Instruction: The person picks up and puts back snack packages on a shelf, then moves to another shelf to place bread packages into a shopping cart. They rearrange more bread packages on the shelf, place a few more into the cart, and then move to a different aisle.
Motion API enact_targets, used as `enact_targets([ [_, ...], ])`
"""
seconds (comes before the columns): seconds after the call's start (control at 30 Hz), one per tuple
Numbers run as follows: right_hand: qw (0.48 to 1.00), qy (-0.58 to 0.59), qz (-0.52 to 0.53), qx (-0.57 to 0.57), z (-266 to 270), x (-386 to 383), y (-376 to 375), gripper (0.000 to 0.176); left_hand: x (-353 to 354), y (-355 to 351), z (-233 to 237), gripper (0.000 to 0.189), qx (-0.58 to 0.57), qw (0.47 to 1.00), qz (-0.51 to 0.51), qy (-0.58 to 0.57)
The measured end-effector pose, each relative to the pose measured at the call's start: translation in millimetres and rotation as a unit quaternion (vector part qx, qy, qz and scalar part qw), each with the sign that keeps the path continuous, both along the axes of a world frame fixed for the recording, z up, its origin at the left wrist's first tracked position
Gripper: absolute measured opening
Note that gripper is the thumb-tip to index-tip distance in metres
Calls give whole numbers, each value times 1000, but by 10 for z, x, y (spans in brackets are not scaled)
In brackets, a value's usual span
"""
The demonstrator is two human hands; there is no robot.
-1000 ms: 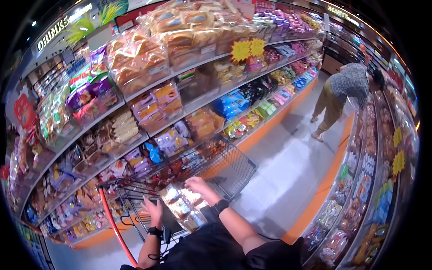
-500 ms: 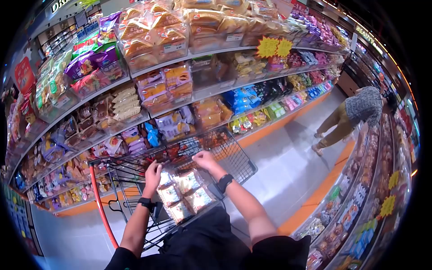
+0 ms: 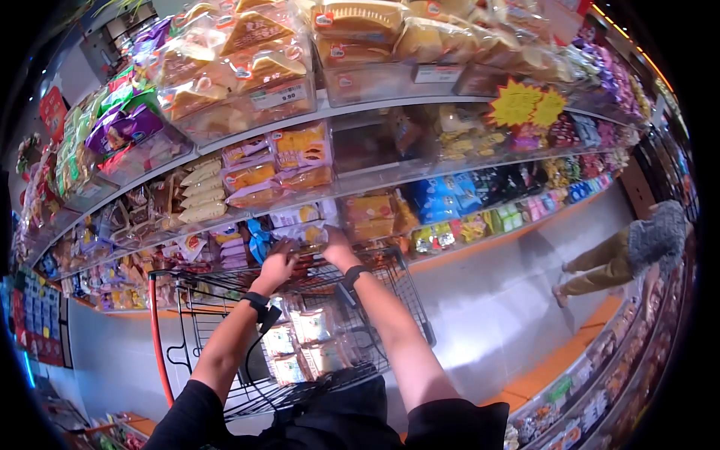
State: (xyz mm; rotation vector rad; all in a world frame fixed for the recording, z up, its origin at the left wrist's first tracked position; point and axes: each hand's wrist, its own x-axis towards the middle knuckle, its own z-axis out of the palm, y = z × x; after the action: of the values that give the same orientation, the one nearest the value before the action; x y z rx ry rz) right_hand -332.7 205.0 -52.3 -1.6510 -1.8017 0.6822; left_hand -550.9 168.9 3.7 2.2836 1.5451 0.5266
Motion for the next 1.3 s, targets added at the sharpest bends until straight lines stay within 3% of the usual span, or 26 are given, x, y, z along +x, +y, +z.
enact_targets([
  [0.07, 997, 11, -36, -70, 149, -45, 60, 65, 32, 169, -173, 53, -2, 999, 8, 34],
  [0.1, 996, 9, -36, -87, 99, -56, 141, 74, 64, 240, -235, 54, -3, 998, 12, 54],
  [0.17, 994, 17, -27, -102, -103, -98, 262, 77, 93, 336, -431, 59, 7, 993, 8, 122],
  [0.27, 996, 20, -13, -83, -104, -77, 264, 80, 152, 422, -401, 68, -90, 982, 15, 165],
  [0.3, 995, 17, -8, -95, -91, -87, 302, 80, 163, 414, -411, 69, -90, 989, 20, 116],
  [0.53, 996, 49, -51, -56, -431, -161, 354, 74, 295, 399, -387, 67, -46, 995, 63, 59],
  [0.6, 998, 19, -54, -24, -562, -191, 356, 75, 359, 371, -277, 66, 2, 990, 17, 140],
  [0.7, 996, 26, -80, -31, -250, -186, 271, 66, 311, 380, -493, 65, 102, 967, -4, 235],
  [0.8, 995, 73, -56, -42, -143, -142, 244, 67, 366, 354, -452, 62, 100, 951, 4, 294],
  [0.9, 993, 34, -55, -100, -181, -143, 309, 72, 362, 402, -478, 63, 72, 939, -6, 337],
  [0.93, 996, 42, -46, -65, -238, -165, 365, 74, 336, 429, -501, 63, 67, 934, -16, 352],
  [1.0, 998, 53, -36, -8, -381, -148, 311, 77, 355, 379, -401, 41, 40, 942, -20, 332],
  [1.03, 995, 74, -37, -46, -290, -123, 287, 69, 392, 375, -340, 36, 28, 947, -19, 320],
  [1.1, 996, 72, -39, -45, -261, -119, 324, 69, 372, 385, -452, 59, 84, 956, 26, 279],
  [1.17, 997, 59, -37, -40, -283, -136, 302, 72, 344, 359, -554, 81, 20, 977, 99, 189],
  [1.23, 996, 44, -39, -64, -156, -138, 302, 78, 340, 377, -562, 82, 94, 966, 70, 230],
  [1.3, 997, 13, -41, -59, -178, -156, 306, 82, 349, 354, -549, 79, 29, 976, 107, 185],
])
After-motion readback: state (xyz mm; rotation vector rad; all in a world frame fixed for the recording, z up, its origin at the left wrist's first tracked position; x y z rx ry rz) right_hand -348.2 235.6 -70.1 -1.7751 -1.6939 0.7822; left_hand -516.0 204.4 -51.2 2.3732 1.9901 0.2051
